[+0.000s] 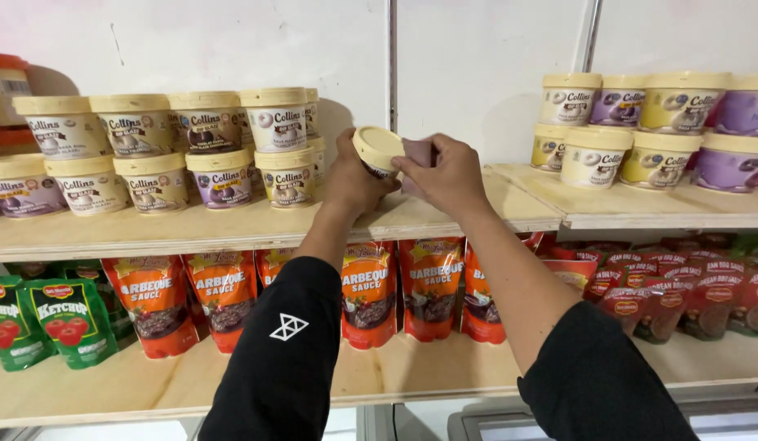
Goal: Cleaning and organizing food containers on grocery store shelves using a cloth.
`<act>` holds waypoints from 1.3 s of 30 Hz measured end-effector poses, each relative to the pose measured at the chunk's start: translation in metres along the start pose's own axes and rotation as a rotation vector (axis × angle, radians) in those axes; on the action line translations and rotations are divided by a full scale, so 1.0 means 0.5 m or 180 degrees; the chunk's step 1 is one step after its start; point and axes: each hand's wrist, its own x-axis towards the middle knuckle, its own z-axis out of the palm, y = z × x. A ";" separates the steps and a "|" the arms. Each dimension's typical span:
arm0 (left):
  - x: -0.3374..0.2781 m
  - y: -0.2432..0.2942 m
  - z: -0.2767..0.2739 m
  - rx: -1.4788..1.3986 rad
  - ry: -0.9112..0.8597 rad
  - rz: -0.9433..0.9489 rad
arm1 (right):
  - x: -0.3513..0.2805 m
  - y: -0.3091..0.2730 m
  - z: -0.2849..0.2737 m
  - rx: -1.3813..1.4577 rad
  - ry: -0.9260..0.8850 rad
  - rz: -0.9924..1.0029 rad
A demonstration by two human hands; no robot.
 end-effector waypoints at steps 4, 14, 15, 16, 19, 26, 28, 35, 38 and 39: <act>-0.017 0.003 0.001 0.0056 -0.0064 0.0148 | -0.017 -0.004 0.003 -0.0180 0.0400 -0.0933; -0.024 0.028 -0.003 0.0050 -0.0535 0.0702 | 0.015 0.032 0.006 -0.1004 0.0365 -0.1403; -0.020 0.016 0.004 -0.0066 -0.0457 0.0757 | 0.011 0.022 0.006 -0.1009 0.0533 -0.1092; -0.024 0.015 0.003 -0.0068 -0.0468 0.0732 | 0.006 0.017 0.007 -0.1006 0.0515 -0.1072; -0.026 0.021 -0.001 -0.0094 -0.0546 0.0890 | -0.002 0.002 0.004 -0.0906 0.0957 -0.0421; -0.006 -0.005 0.014 0.0028 -0.0517 0.1094 | -0.013 -0.007 -0.001 -0.1492 0.0694 -0.1875; -0.010 0.001 0.012 0.0004 -0.0434 0.1236 | -0.013 -0.006 -0.003 -0.1376 0.0628 -0.2198; -0.029 0.013 0.005 0.0188 -0.0354 0.0699 | -0.016 -0.028 0.008 -0.0734 0.0158 -0.2087; -0.014 0.004 0.009 0.0414 -0.0359 0.0476 | 0.018 -0.013 0.003 -0.0537 0.0205 -0.1633; -0.006 0.002 0.011 0.0486 -0.0379 0.0372 | 0.032 -0.007 -0.001 -0.0537 0.0182 -0.1410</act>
